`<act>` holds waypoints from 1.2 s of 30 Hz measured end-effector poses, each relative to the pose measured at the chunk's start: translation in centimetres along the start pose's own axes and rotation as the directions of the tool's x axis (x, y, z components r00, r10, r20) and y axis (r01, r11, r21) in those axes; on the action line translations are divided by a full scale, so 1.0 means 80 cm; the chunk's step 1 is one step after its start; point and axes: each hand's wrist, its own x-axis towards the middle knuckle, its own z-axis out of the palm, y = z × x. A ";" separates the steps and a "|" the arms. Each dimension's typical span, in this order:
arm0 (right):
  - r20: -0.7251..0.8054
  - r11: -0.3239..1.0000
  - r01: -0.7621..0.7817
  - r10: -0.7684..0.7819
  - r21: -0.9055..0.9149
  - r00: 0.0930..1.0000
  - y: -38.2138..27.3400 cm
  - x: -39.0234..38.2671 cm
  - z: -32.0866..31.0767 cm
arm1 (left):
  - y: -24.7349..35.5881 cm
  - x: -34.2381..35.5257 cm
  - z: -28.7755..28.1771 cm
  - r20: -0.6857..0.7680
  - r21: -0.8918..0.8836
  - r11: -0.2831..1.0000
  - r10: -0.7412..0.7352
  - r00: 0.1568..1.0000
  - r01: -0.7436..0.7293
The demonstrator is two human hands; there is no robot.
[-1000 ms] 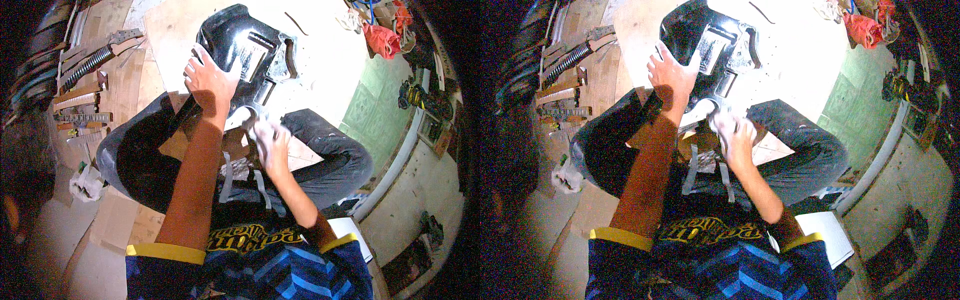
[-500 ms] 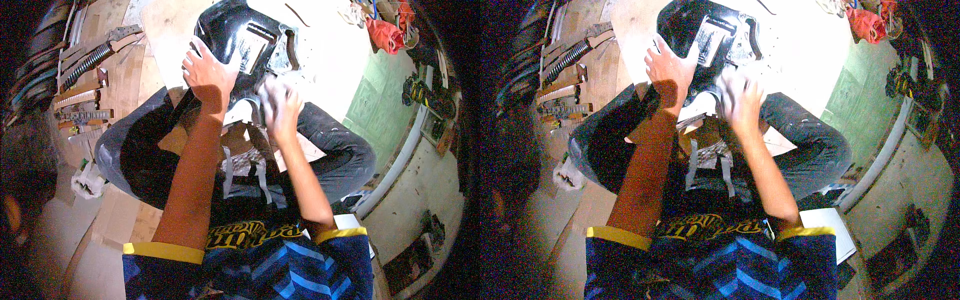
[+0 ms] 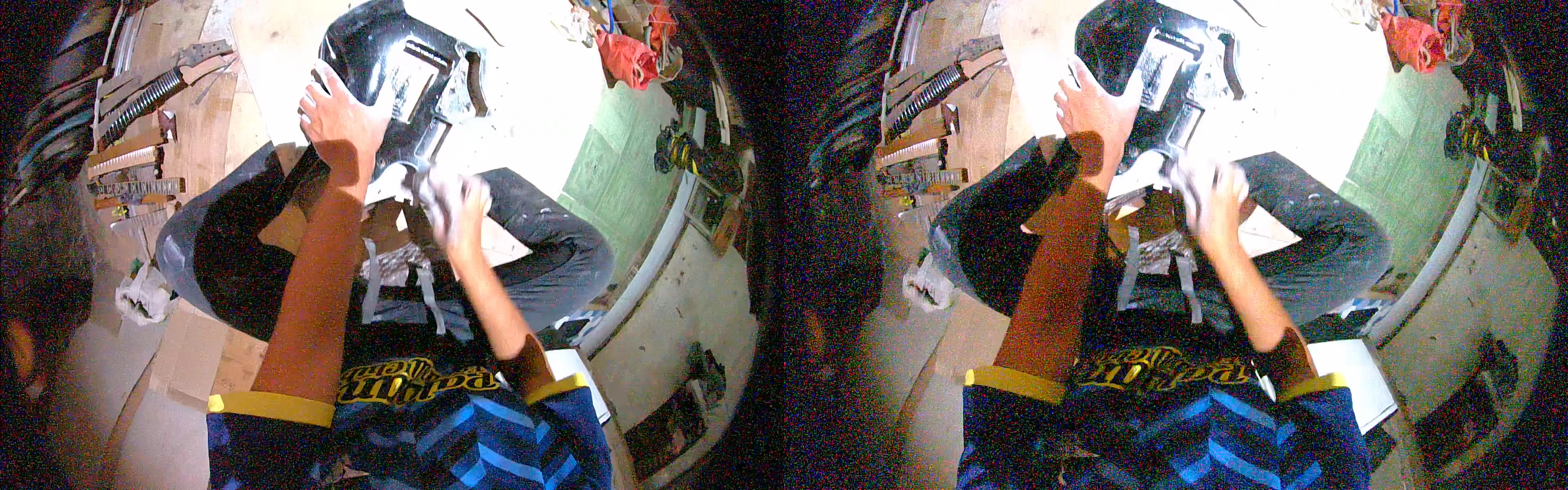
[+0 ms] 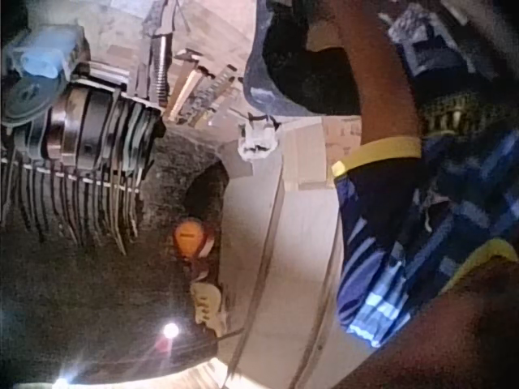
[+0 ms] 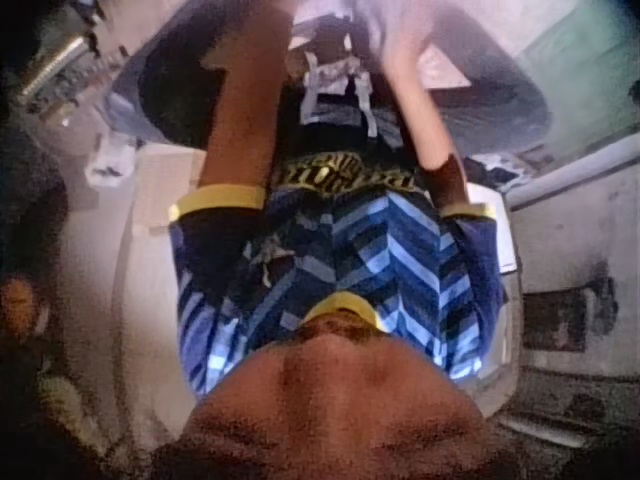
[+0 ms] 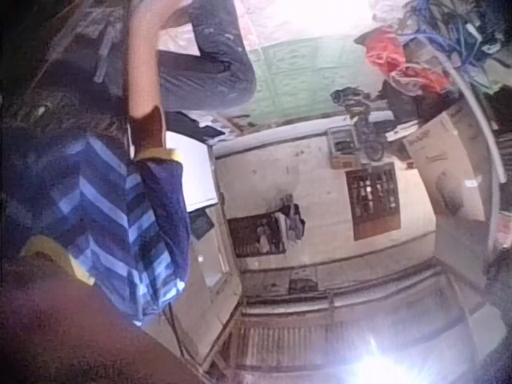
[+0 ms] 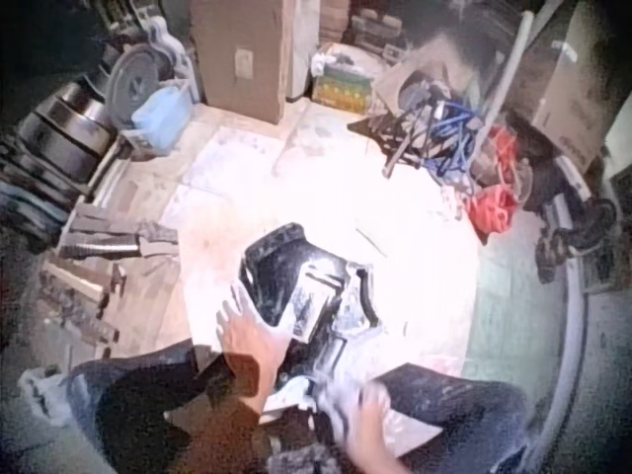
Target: The person sands the surface and edges of a black guitar body using a sanding block.
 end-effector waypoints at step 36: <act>-0.251 0.889 -0.098 0.230 0.448 0.940 0.040 -0.015 -0.080 | -0.001 -0.116 0.050 0.172 0.093 0.491 0.849 0.500 -0.866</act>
